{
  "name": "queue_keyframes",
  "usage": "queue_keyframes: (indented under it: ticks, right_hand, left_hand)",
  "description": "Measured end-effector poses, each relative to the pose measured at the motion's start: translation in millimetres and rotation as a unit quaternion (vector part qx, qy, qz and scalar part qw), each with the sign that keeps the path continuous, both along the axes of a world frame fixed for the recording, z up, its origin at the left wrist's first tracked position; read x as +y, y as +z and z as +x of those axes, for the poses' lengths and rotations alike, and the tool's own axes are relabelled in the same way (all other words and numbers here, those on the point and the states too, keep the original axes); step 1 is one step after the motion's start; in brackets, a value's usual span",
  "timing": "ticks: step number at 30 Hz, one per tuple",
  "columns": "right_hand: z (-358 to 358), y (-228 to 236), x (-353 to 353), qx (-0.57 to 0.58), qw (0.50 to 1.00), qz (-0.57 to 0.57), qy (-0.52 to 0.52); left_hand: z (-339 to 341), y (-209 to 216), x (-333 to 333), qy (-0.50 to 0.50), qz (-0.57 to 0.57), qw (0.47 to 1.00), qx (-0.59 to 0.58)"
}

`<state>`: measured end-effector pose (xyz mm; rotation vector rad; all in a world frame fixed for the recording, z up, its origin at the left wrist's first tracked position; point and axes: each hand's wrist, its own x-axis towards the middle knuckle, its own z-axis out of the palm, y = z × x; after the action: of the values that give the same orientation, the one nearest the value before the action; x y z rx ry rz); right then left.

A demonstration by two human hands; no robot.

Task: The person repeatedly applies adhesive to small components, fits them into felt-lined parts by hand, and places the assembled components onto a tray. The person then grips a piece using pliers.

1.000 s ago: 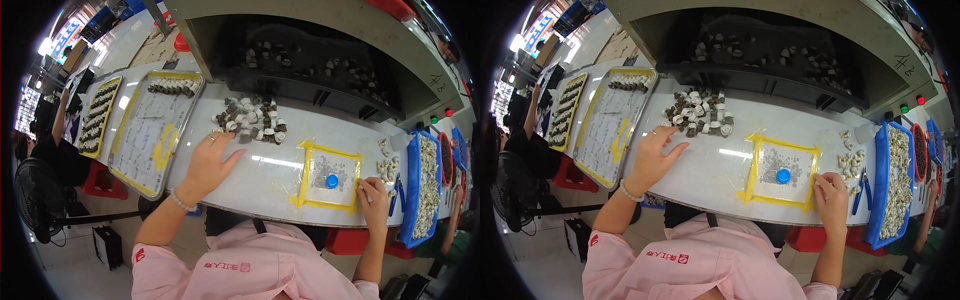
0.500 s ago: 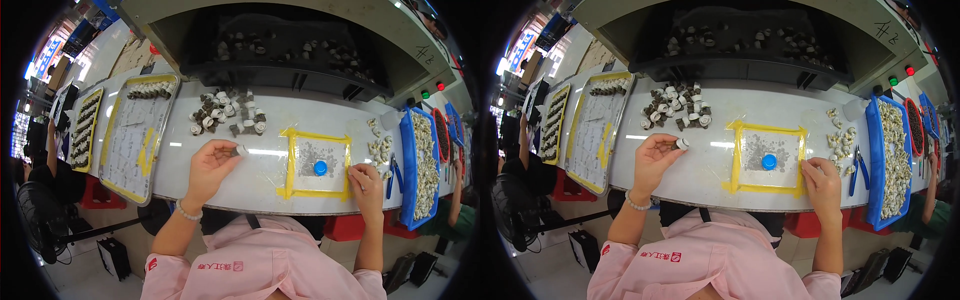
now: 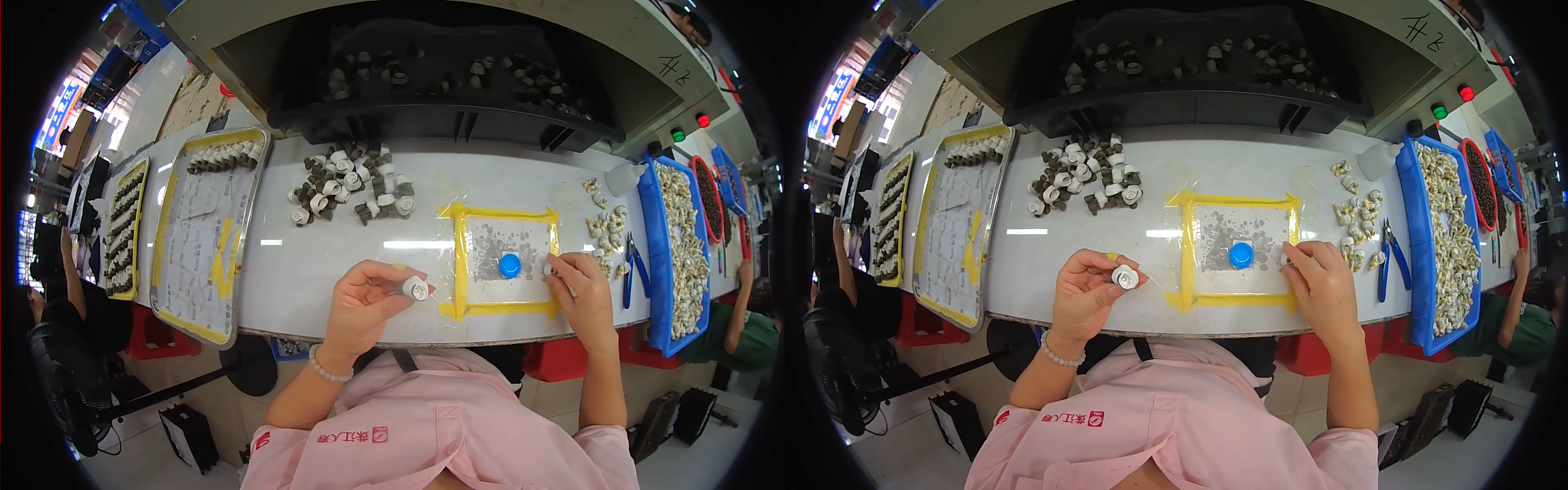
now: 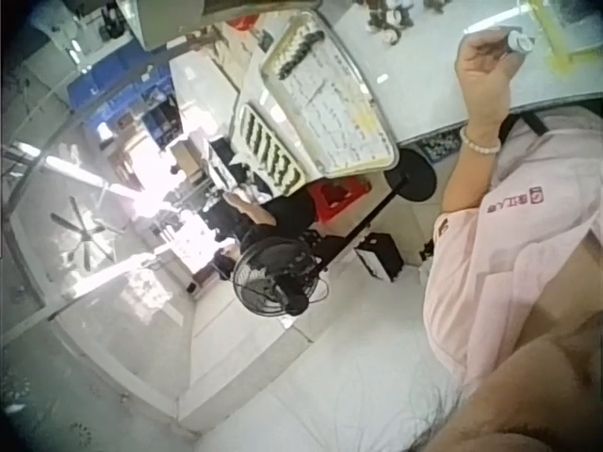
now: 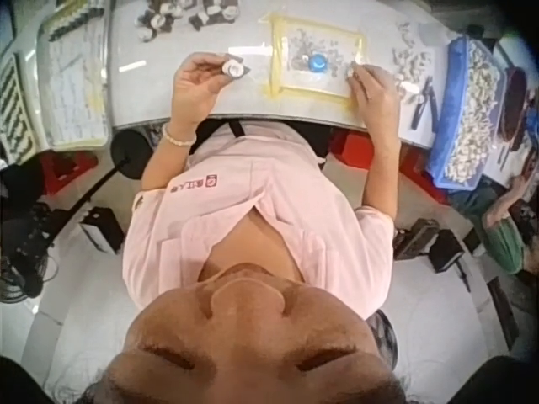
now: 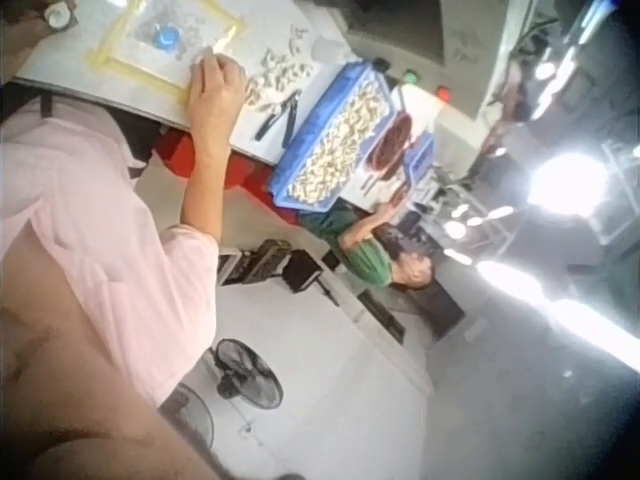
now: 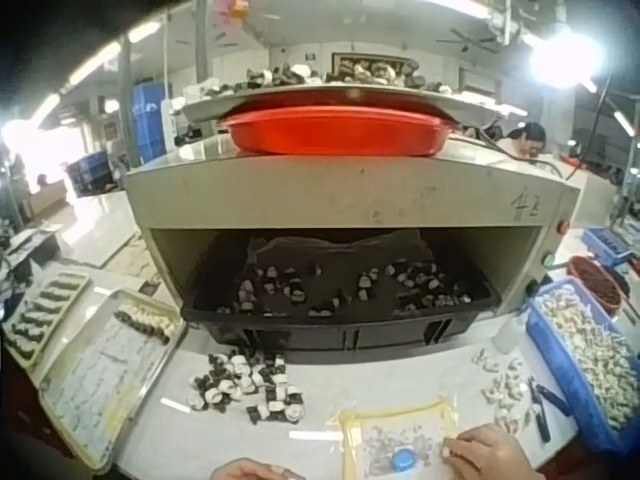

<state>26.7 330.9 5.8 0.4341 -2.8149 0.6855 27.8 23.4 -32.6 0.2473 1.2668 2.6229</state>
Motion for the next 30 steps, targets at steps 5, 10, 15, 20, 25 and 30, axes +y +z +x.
queue_keyframes:
  ticks: [5,10,15,20,25,30]
  right_hand:
    - [-3,4,-8,-0.017,0.997,-0.069,0.020]
    - [-16,6,-21,-0.010,0.995,-0.083,0.059]
    - [-25,8,-27,-0.006,0.993,-0.024,0.114]
    - [-27,10,-33,-0.014,0.989,0.043,0.138]
    - [-31,10,-32,-0.012,0.987,0.053,0.151]
    - [-26,9,-30,-0.036,0.990,-0.053,0.123]
  left_hand:
    - [1,-3,5,-0.015,0.060,0.998,-0.022]
    - [7,-7,-1,-0.012,0.096,0.988,-0.117]
    - [7,0,4,-0.056,0.141,0.977,-0.151]
    - [7,6,11,-0.091,0.156,0.962,-0.204]
    - [8,3,16,-0.113,0.160,0.958,-0.209]
    - [13,4,21,-0.084,0.132,0.959,-0.237]
